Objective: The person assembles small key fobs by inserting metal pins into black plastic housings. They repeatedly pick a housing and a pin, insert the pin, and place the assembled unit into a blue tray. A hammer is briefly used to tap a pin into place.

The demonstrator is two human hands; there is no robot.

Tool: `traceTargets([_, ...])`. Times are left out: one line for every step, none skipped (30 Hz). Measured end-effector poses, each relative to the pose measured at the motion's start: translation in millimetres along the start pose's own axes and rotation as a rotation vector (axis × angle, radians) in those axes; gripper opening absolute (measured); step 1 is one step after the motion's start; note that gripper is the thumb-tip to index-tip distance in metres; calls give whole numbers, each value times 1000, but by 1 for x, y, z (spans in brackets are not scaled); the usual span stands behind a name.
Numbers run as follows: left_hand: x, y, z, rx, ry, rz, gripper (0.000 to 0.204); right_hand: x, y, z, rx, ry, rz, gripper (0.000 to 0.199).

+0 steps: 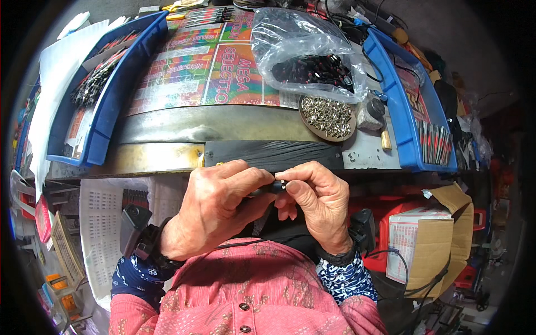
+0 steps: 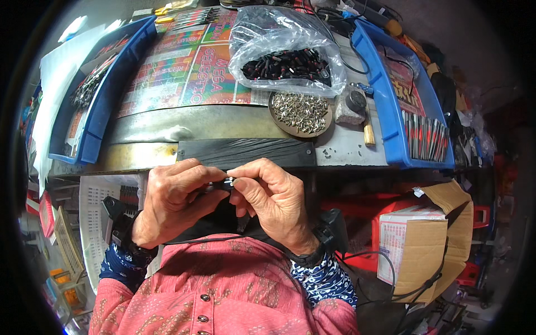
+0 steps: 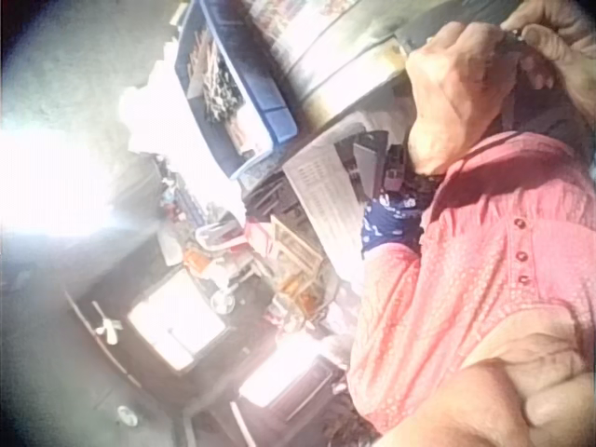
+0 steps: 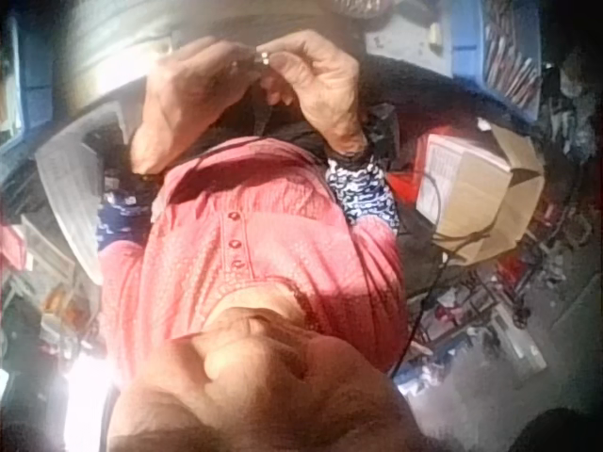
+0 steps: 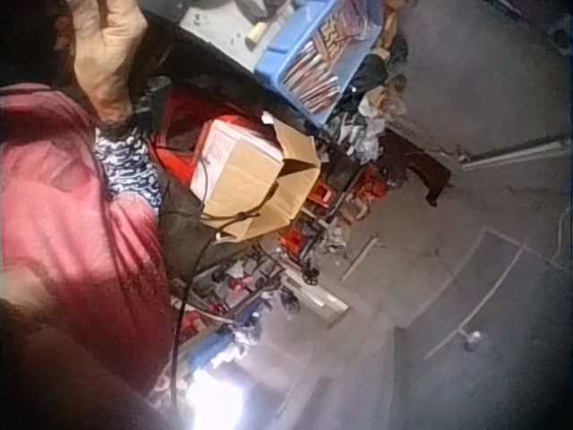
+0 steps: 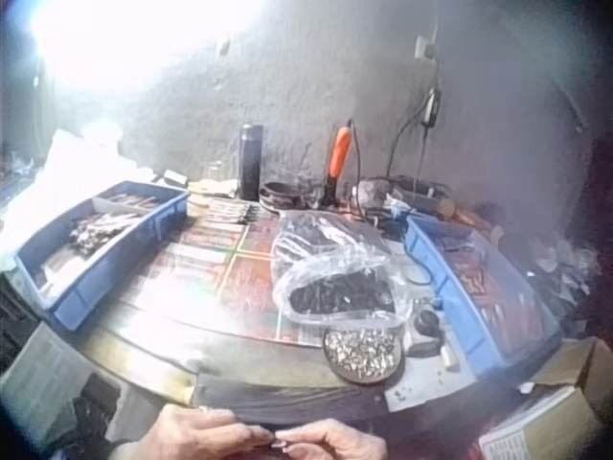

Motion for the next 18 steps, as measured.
traceTargets([0, 0, 1, 6, 7, 0, 24, 0, 1, 0, -6, 15, 0, 17])
traceTargets([1, 1, 1, 6, 0, 4, 25, -1, 1, -1, -11, 29, 1, 17])
traceTargets([1, 1, 2, 10, 29, 0, 25, -1, 2, -1, -13, 30, 7, 17])
traceTargets([2, 1, 2, 10, 43, -2, 25, -2, 2, -2, -17, 31, 13, 17])
traceTargets([2, 2, 3, 7, 51, -1, 24, -3, 3, -2, -20, 32, 19, 17])
traceTargets([2, 2, 3, 14, 56, -2, 24, -3, 3, -3, -25, 25, 28, 17])
traceTargets([2, 2, 3, 19, 54, -1, 24, -3, 2, -3, -31, 18, 38, 17])
traceTargets([2, 2, 3, 24, 53, 3, 24, -4, 2, -4, -34, 0, 44, 17])
traceTargets([2, 2, 3, 22, 44, 12, 24, -4, 3, -4, -35, 11, 39, 17])
traceTargets([2, 2, 3, 23, 33, 18, 25, -3, 2, -5, -37, 14, 35, 17])
traceTargets([2, 2, 3, 22, 22, 24, 25, -3, 2, -5, -37, 7, 30, 18])
traceTargets([2, 3, 3, 25, 13, 10, 25, -3, 2, -5, -28, 9, 20, 17])
traceTargets([3, 3, 2, 27, 3, -5, 25, -2, 2, -5, -16, 3, 10, 17])
traceTargets([4, 3, 2, 29, -18, -19, 25, -2, 2, -5, -6, -11, -1, 16])
traceTargets([5, 4, 2, 31, -21, -22, 24, 0, 1, -5, 13, -9, -1, 15])
traceTargets([6, 4, 3, 34, -35, -22, 24, 1, 0, -5, 30, -15, -4, 14])
traceTargets([7, 4, 3, 33, -43, -20, 23, 1, 0, -4, 46, -20, -8, 14])
traceTargets([8, 4, 2, 50, -61, -30, 23, 1, -1, -4, 71, -4, -10, 13])
Point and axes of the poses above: each hand's wrist, its own y-axis away from the middle knuckle, its own x-axis out of the palm, z = x × y, the point moved 5 cm from there along -y, towards the middle knuckle, and after that the axes turned 2 degrees about x, right-handed, at the moved point
